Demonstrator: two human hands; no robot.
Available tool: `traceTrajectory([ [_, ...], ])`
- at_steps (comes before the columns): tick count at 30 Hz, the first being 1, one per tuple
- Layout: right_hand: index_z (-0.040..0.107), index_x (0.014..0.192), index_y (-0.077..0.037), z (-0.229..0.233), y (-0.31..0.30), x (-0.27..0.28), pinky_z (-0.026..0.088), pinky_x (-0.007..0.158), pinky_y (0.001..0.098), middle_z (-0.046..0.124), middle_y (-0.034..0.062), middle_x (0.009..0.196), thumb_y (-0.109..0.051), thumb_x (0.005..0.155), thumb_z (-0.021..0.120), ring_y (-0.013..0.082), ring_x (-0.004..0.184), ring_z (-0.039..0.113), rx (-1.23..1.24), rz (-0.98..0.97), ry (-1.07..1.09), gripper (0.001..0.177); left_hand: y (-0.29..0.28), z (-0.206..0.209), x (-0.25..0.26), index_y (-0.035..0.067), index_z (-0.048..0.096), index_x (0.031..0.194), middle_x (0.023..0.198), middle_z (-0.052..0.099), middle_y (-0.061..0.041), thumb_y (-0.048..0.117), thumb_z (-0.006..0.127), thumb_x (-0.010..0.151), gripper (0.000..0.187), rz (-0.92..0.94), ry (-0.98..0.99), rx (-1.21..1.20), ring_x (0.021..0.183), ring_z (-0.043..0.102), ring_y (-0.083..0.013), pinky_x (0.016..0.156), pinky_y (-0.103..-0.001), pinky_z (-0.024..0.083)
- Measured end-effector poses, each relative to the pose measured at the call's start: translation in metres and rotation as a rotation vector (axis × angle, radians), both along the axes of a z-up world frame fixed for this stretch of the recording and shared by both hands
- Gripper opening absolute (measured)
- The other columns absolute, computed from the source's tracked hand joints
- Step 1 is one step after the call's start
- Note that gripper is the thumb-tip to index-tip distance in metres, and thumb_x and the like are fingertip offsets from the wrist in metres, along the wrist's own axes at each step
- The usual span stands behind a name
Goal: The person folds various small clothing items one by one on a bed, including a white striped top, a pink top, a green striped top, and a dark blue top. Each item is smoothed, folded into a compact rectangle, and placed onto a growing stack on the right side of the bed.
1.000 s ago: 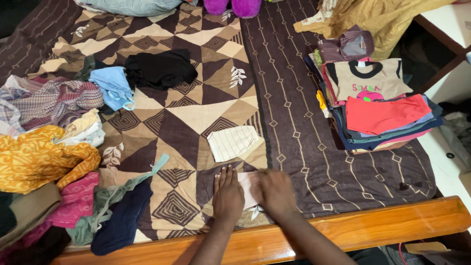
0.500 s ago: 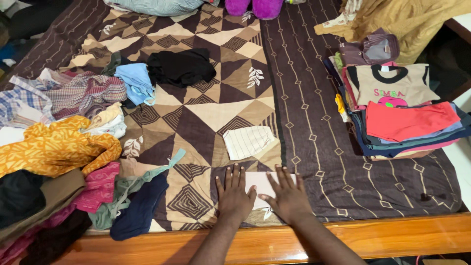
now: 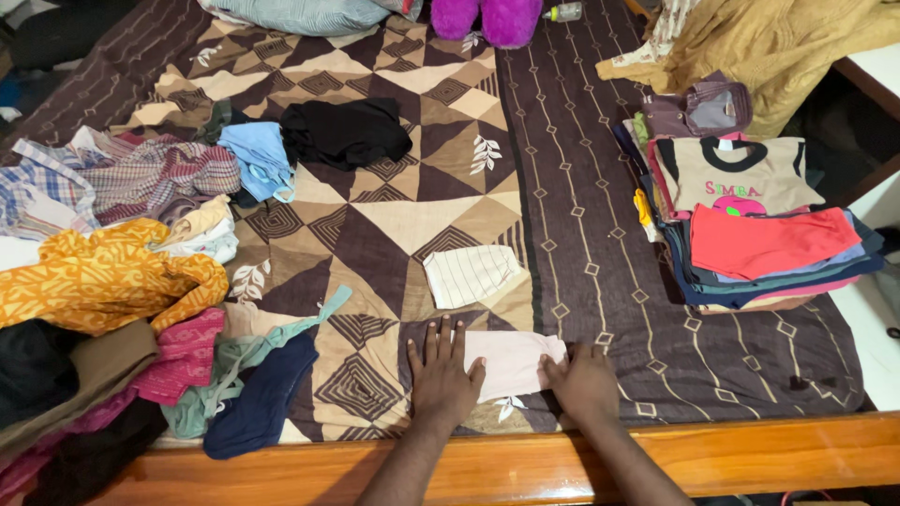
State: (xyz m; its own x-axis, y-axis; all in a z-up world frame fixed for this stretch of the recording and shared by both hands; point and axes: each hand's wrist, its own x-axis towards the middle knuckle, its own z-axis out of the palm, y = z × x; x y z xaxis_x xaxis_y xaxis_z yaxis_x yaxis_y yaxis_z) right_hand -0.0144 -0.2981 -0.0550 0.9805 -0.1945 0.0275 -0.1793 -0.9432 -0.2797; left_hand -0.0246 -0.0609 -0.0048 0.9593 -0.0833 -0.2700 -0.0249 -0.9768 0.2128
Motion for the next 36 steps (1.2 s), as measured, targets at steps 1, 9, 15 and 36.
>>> traceTrajectory([
  [1, 0.069, 0.106, -0.001, -0.002, -0.003, 0.002, 0.052, 0.096, 0.0462, 0.07, 0.0204, 0.11, -0.057, 0.087, 0.065, 0.0369, 0.108, 0.065, 0.077, 0.011, 0.009, 0.06, 0.0, -0.001, -0.001, 0.014, 0.009, 0.164, 0.172, -0.001, -0.009, 0.054, 0.025, 0.103, 0.074, -0.001, -0.008, 0.002, 0.157, -0.002, -0.0283, 0.123, -0.059, -0.002],
  [9, 0.071, 0.111, 0.002, -0.011, -0.008, 0.01, 0.057, 0.062, 0.0323, 0.078, 0.0144, 0.084, -0.024, 0.085, 0.08, 0.0181, 0.068, 0.071, 0.973, -0.157, -0.02, 0.038, 0.001, 0.001, -0.003, 0.015, 0.014, 0.163, 0.171, 0.005, -0.012, 0.06, 0.03, 0.102, 0.077, 0.01, -0.061, -0.035, 0.157, 0.002, -0.0288, 0.124, -0.06, 0.0],
  [15, 0.073, 0.112, 0.003, -0.011, -0.007, 0.006, 0.056, 0.059, 0.0286, 0.078, 0.0115, 0.081, -0.018, 0.087, 0.08, 0.0145, 0.065, 0.069, 1.013, -0.218, -0.005, 0.033, 0.0, 0.011, -0.004, 0.015, 0.012, 0.163, 0.17, 0.003, -0.015, 0.062, 0.03, 0.102, 0.079, 0.016, -0.025, -0.019, 0.157, 0.001, -0.0301, 0.123, -0.06, 0.0],
  [36, 0.067, 0.131, -0.016, 0.083, -0.021, -0.006, 0.055, 0.089, 0.0287, 0.078, 0.0034, 0.112, 0.0, 0.076, 0.067, 0.0139, 0.099, 0.072, 0.739, 0.3, 0.27, 0.057, 0.007, -0.022, -0.016, 0.004, 0.074, 0.11, 0.109, 0.074, -0.01, 0.01, 0.072, 0.082, 0.029, -0.303, -0.67, -0.556, 0.109, 0.066, -0.027, 0.101, -0.042, 0.047],
])
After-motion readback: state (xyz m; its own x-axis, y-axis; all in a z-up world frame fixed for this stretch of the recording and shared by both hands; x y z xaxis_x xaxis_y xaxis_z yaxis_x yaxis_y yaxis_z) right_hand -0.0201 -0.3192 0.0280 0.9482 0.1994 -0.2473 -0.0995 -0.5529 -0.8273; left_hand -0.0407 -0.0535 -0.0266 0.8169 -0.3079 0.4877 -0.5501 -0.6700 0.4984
